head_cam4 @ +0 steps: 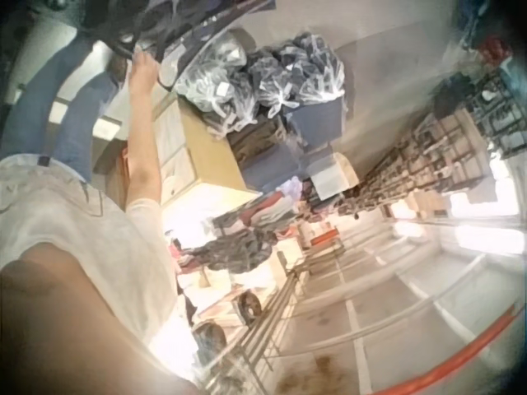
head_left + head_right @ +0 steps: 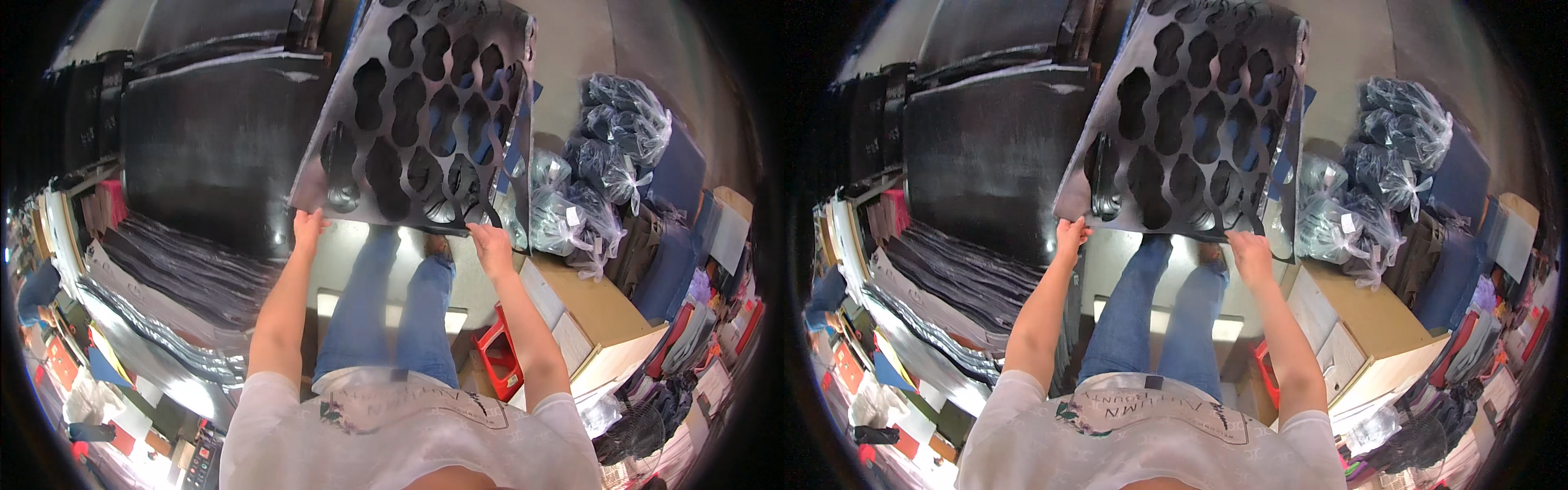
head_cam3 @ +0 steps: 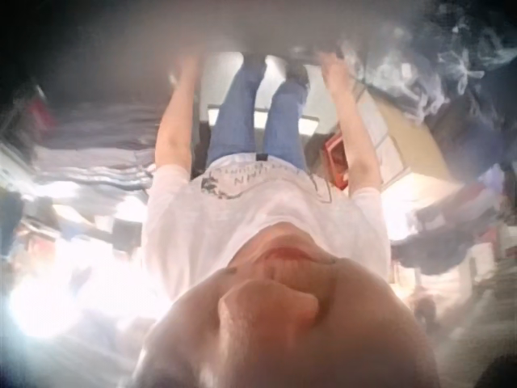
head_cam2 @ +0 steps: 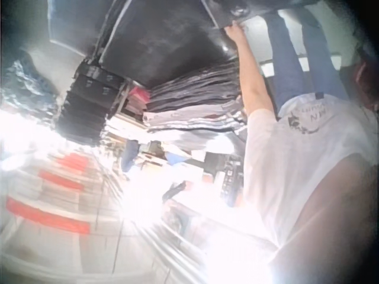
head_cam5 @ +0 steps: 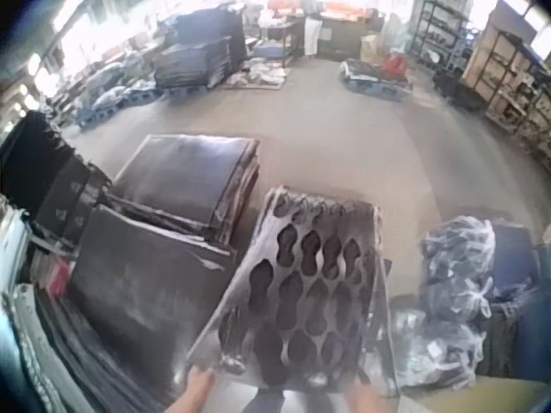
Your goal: The person places a black sheet onto a heated press, then uses a metal template and a handheld blade to cut out multiple shoe insole shapes. The person removes the cut pieces and stacks them on the press surface.
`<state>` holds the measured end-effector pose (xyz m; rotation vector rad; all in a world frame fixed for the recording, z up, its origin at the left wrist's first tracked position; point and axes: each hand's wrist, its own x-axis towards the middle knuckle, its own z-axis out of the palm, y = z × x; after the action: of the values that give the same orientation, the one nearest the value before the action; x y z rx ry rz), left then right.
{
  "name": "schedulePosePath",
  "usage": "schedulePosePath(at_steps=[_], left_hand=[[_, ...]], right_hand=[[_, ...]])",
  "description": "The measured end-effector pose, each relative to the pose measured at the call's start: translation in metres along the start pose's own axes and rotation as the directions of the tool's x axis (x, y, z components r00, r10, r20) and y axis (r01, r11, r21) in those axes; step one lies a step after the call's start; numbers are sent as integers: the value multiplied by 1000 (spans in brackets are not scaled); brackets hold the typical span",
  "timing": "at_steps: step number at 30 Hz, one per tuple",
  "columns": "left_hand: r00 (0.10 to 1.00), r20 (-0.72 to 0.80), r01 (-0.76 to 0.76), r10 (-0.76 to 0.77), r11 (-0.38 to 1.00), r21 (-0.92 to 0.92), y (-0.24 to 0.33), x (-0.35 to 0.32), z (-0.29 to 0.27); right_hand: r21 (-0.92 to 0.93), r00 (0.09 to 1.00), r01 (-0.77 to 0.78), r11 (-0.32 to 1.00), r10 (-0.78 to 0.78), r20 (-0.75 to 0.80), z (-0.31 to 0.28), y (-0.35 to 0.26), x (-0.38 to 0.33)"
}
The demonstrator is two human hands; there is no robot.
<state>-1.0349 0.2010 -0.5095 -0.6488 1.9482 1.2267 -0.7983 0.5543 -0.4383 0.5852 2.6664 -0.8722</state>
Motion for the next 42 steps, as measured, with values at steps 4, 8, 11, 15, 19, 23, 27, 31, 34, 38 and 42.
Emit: schedulePosePath(at_steps=[4, 8, 11, 15, 19, 23, 27, 31, 34, 38, 42], left_hand=[[942, 17, 329, -334, 934, 140, -48, -5, 10], [979, 18, 190, -201, 947, 259, -81, -48, 7], [993, 109, -72, 36, 935, 346, -101, -111, -14], [970, 93, -225, 224, 974, -5, -114, -227, -45], [921, -297, -226, 253, 966, 122, -111, -347, -90], [817, -546, -195, 186, 980, 42, -134, -438, -121], [763, -620, -149, 181, 983, 103, -189, -495, -148], [600, -741, -192, 301, 954, 233, -252, -540, -191], [495, -836, -190, 235, 969, 160, -296, -575, -228], [392, -913, -177, 109, 983, 42, -365, -635, -267], [243, -967, -216, -73, 968, -128, -421, -676, -295]], right_hand=[[37, 968, -76, 996, 65, 244, 46, 15, -19], [212, 994, 17, 977, -40, 106, 40, 26, -43], [280, 985, -21, 960, -28, 169, 8, 36, -59], [66, 949, 129, 989, -143, 281, -34, 45, -70], [29, 856, 174, 984, -166, 490, -56, 5, -69], [144, 679, 545, 826, -536, 502, -41, -124, -72], [507, 399, 696, 509, -861, 316, 14, -302, -90], [589, 341, 738, 330, -935, 96, 84, -463, -101], [550, 517, 521, 653, -754, 406, 136, -550, -69], [290, 562, 603, 743, -654, 507, 184, -583, -32], [6, 766, 617, 787, -603, 223, 188, -594, -40]])
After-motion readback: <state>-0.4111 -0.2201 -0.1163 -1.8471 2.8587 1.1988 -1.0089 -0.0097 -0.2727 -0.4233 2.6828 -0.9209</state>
